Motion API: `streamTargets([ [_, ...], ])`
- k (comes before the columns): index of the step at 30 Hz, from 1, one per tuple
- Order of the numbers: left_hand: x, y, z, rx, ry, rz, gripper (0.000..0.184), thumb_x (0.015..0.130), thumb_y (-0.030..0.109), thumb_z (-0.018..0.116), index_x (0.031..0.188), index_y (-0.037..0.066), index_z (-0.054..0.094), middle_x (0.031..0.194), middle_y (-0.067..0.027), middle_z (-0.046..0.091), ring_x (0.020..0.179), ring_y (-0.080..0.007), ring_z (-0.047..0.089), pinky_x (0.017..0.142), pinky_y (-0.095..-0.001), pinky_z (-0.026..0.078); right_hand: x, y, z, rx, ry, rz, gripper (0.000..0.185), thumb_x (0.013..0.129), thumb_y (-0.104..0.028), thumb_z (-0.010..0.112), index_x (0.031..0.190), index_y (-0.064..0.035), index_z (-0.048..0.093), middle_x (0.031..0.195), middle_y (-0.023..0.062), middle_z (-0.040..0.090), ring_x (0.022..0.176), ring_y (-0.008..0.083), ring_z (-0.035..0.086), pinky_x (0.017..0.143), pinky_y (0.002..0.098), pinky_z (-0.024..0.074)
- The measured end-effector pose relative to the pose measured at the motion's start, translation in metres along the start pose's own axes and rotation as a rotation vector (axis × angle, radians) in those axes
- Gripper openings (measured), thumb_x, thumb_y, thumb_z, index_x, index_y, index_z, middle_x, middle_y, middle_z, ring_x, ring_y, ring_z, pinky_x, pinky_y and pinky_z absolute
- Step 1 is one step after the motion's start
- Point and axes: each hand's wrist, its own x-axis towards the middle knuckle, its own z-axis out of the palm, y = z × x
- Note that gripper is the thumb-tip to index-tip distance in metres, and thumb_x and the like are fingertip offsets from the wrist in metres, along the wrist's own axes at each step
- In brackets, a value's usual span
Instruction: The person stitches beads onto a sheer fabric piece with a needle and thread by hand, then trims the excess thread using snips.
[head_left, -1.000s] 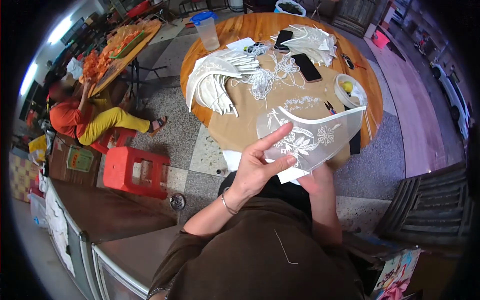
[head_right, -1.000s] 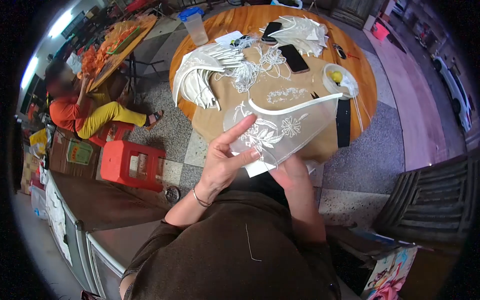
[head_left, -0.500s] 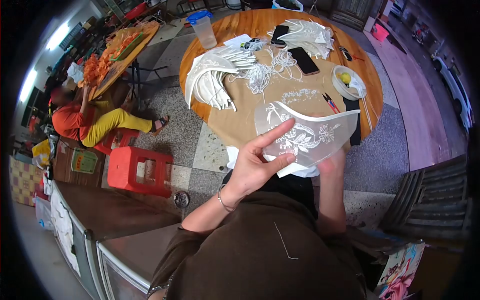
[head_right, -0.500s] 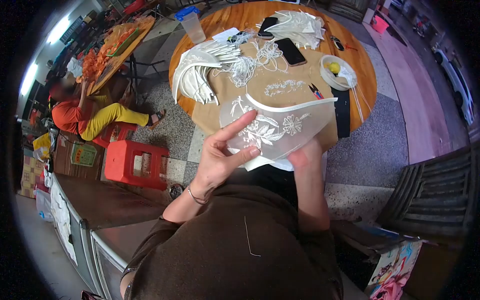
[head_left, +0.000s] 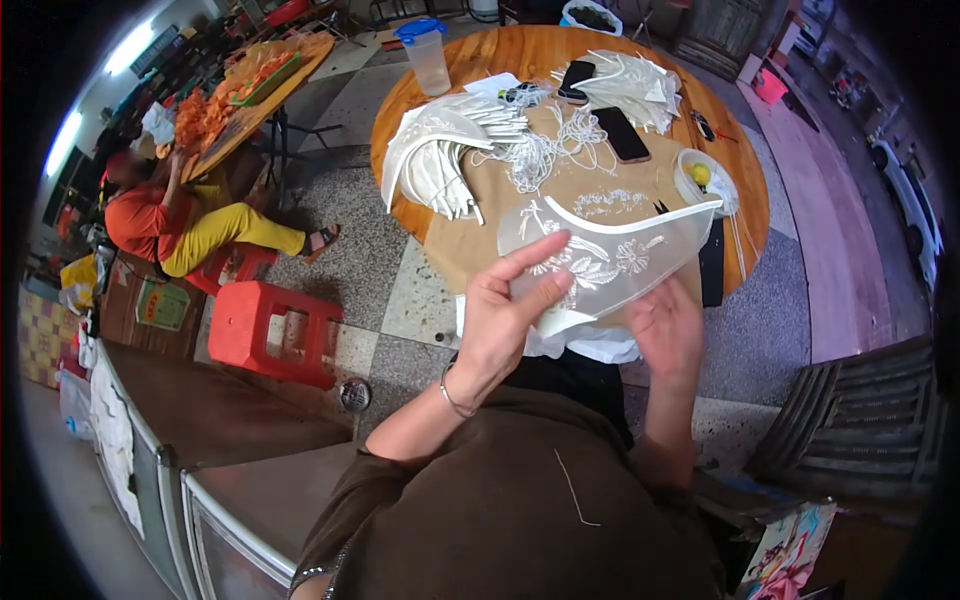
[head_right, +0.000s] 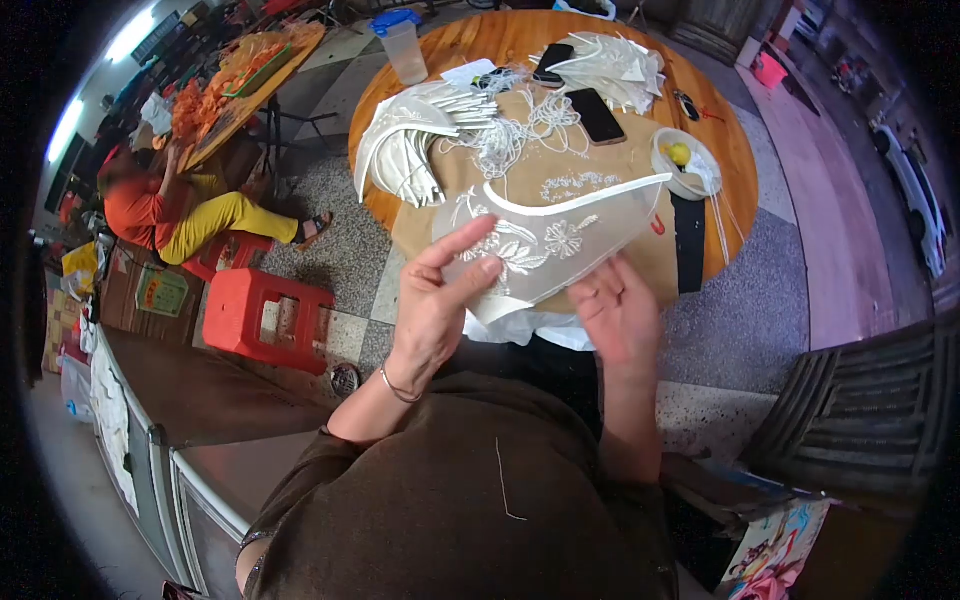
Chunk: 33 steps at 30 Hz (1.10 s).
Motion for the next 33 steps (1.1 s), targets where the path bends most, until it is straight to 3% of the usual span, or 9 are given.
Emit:
streamTargets([
  [3,0.005,0.001,-0.002,-0.2,0.104,-0.006,0.043,0.083,-0.007,0.063,0.125,-0.005,0.054,0.111,-0.0098,0.063,0.096,-0.0107,0.06,0.084,-0.0232,0.05,-0.008,0.019,-0.005,0.033,-0.278,0.041,0.013,0.099,-0.013,0.041,0.105,-0.008,0.051,0.064,-0.0064,0.03,0.055,0.0052,0.029,0.066,0.0242,0.0353],
  [6,0.006,0.007,-0.002,-0.262,0.059,-0.013,0.042,0.084,-0.006,0.063,0.125,-0.005,0.054,0.112,-0.0095,0.063,0.095,-0.0108,0.06,0.084,-0.0232,0.05,-0.014,0.038,-0.004,0.003,-0.137,0.047,0.013,0.099,-0.013,0.042,0.105,-0.0069,0.051,0.064,-0.0062,0.03,0.054,0.0054,0.029,0.069,0.0245,0.0354],
  [11,0.001,0.013,-0.009,-0.128,-0.061,0.006,0.042,0.086,-0.005,0.06,0.127,-0.004,0.052,0.117,-0.0102,0.061,0.099,-0.011,0.059,0.089,-0.0237,0.047,-0.003,0.04,-0.023,0.024,-0.194,-0.006,0.009,0.097,-0.009,0.044,0.096,-0.0074,0.053,0.067,-0.0049,0.04,0.056,0.0057,0.038,0.073,0.0281,0.0412],
  [14,0.0,0.021,-0.019,-0.278,-0.098,-0.02,0.045,0.085,-0.006,0.06,0.129,-0.002,0.051,0.12,-0.0104,0.059,0.103,-0.011,0.057,0.092,-0.0242,0.045,0.001,0.04,-0.021,0.091,-0.228,0.023,0.018,0.097,-0.006,0.041,0.11,0.0002,0.051,0.074,-0.0003,0.047,0.056,0.007,0.04,0.078,0.0281,0.0463],
  [17,-0.003,0.025,-0.023,-0.415,-0.131,-0.017,0.05,0.083,-0.007,0.061,0.132,-0.001,0.05,0.124,-0.0098,0.056,0.107,-0.0105,0.054,0.093,-0.0236,0.044,0.0,0.051,-0.011,0.058,-0.163,0.045,0.011,0.098,-0.009,0.041,0.099,-0.0049,0.052,0.069,-0.0038,0.043,0.056,0.007,0.039,0.074,0.0296,0.0438],
  [21,-0.009,0.028,-0.024,-0.163,-0.093,0.194,0.051,0.084,-0.005,0.061,0.134,0.0,0.048,0.127,-0.0087,0.054,0.109,-0.0104,0.053,0.094,-0.0233,0.043,0.006,0.057,-0.002,0.08,-0.184,0.113,0.017,0.099,-0.008,0.037,0.11,-0.0019,0.048,0.075,-0.0018,0.047,0.058,0.0065,0.04,0.078,0.0299,0.0467],
  [27,-0.012,0.031,-0.033,-0.358,-0.067,0.171,0.05,0.085,-0.004,0.06,0.133,-0.001,0.047,0.128,-0.0072,0.053,0.11,-0.0112,0.053,0.095,-0.024,0.042,0.002,0.066,0.017,0.083,-0.238,0.086,0.017,0.1,-0.009,0.035,0.112,-0.0022,0.047,0.071,-0.0023,0.041,0.057,0.0063,0.038,0.078,0.029,0.0463],
  [33,-0.015,0.036,-0.033,-0.285,-0.111,0.245,0.045,0.09,0.0,0.045,0.135,-0.003,0.045,0.134,-0.0091,0.05,0.117,-0.012,0.049,0.099,-0.0245,0.037,0.006,0.067,0.022,0.07,-0.21,0.087,0.016,0.1,-0.008,0.036,0.109,-0.002,0.047,0.069,-0.0035,0.037,0.058,0.0063,0.037,0.076,0.0286,0.0455],
])
